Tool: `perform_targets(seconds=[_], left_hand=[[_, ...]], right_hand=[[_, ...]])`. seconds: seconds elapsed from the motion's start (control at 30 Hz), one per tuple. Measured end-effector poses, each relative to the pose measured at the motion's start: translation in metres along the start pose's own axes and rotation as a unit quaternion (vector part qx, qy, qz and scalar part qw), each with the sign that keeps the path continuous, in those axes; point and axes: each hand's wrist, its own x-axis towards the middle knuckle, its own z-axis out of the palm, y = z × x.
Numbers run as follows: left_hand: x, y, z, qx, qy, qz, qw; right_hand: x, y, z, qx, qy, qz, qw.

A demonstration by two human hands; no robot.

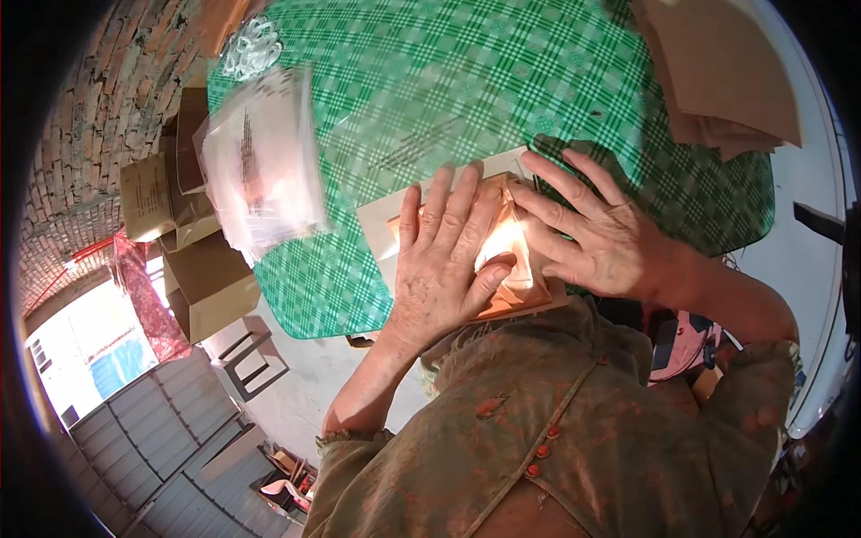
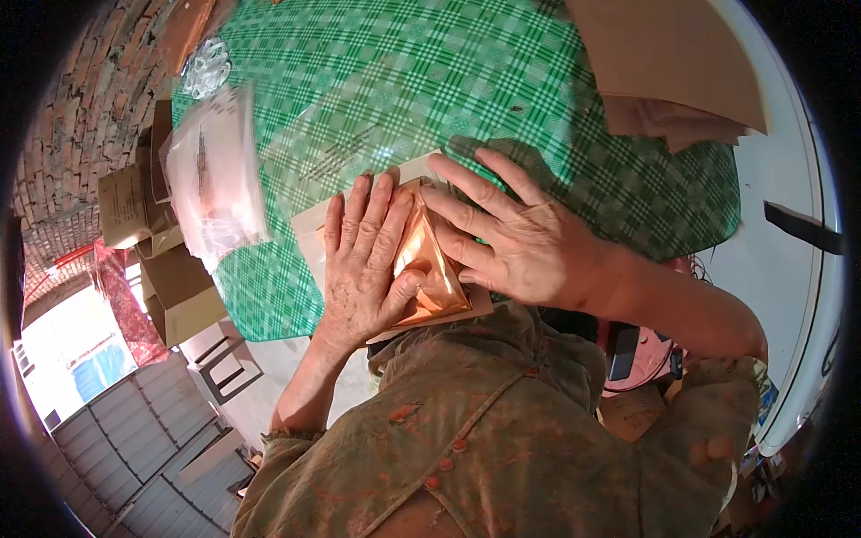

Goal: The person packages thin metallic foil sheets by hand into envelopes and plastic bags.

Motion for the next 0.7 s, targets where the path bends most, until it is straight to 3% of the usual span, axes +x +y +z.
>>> perform_targets(seconds=[0.7], left_hand=[[0.000,-0.002,-0.001,0.006,-0.010,0.004,1.000]], right_hand=[[0.014,0.014,0.004,0.064,-0.026,-0.020,0.997]])
